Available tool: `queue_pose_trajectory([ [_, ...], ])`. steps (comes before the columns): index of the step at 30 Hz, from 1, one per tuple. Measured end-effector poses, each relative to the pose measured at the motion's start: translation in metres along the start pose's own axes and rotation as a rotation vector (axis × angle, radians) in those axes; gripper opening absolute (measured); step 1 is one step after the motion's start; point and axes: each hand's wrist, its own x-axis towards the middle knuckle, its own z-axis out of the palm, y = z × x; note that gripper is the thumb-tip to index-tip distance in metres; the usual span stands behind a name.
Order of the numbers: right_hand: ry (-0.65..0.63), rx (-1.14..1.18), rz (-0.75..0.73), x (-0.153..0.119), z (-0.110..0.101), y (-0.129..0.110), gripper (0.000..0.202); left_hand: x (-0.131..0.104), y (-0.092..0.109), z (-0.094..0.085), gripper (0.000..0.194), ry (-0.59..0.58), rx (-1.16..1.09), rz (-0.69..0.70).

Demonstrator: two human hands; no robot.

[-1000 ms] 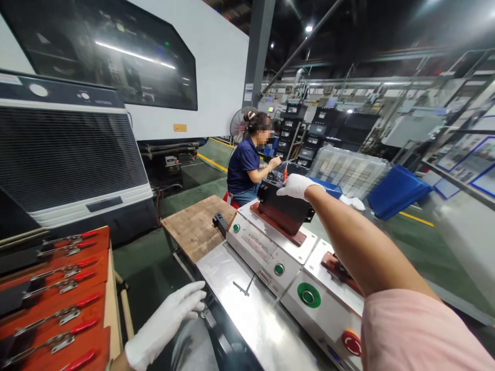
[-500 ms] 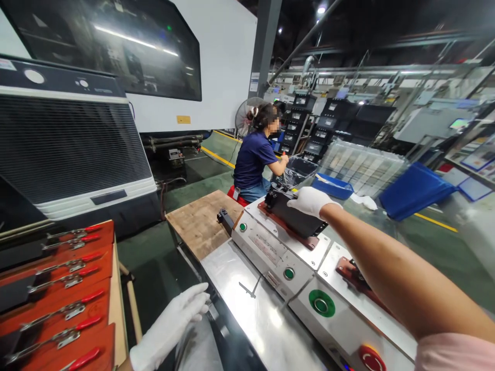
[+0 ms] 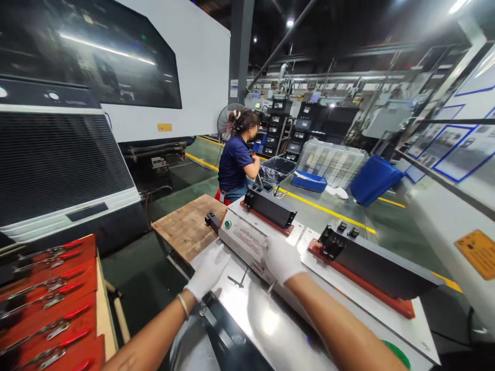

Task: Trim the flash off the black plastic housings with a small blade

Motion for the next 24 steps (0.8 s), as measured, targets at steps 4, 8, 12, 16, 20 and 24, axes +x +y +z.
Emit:
queue_pose_trajectory([
  [4,-0.05,0.027,0.079,-0.029,0.044,0.01,0.029,0.049,-0.006,0.009,0.069,0.057,0.159,0.062],
  [8,-0.063,0.051,0.12,-0.027,0.057,0.012,0.032,0.072,-0.012,0.021,0.068,0.058,0.282,0.077],
  [12,-0.067,0.073,0.136,-0.018,0.057,0.012,0.03,0.076,-0.015,0.026,0.068,0.061,0.403,0.072],
  [16,-0.09,0.099,0.148,-0.011,0.057,0.011,0.026,0.08,-0.012,0.006,0.066,-0.015,0.499,0.11],
  [20,-0.128,0.138,0.049,-0.025,0.076,-0.007,0.032,0.064,-0.016,-0.027,0.057,-0.092,0.519,0.129],
  [24,-0.222,0.194,-0.075,-0.052,0.12,-0.035,0.034,0.008,-0.028,-0.054,0.053,-0.148,0.495,0.18],
])
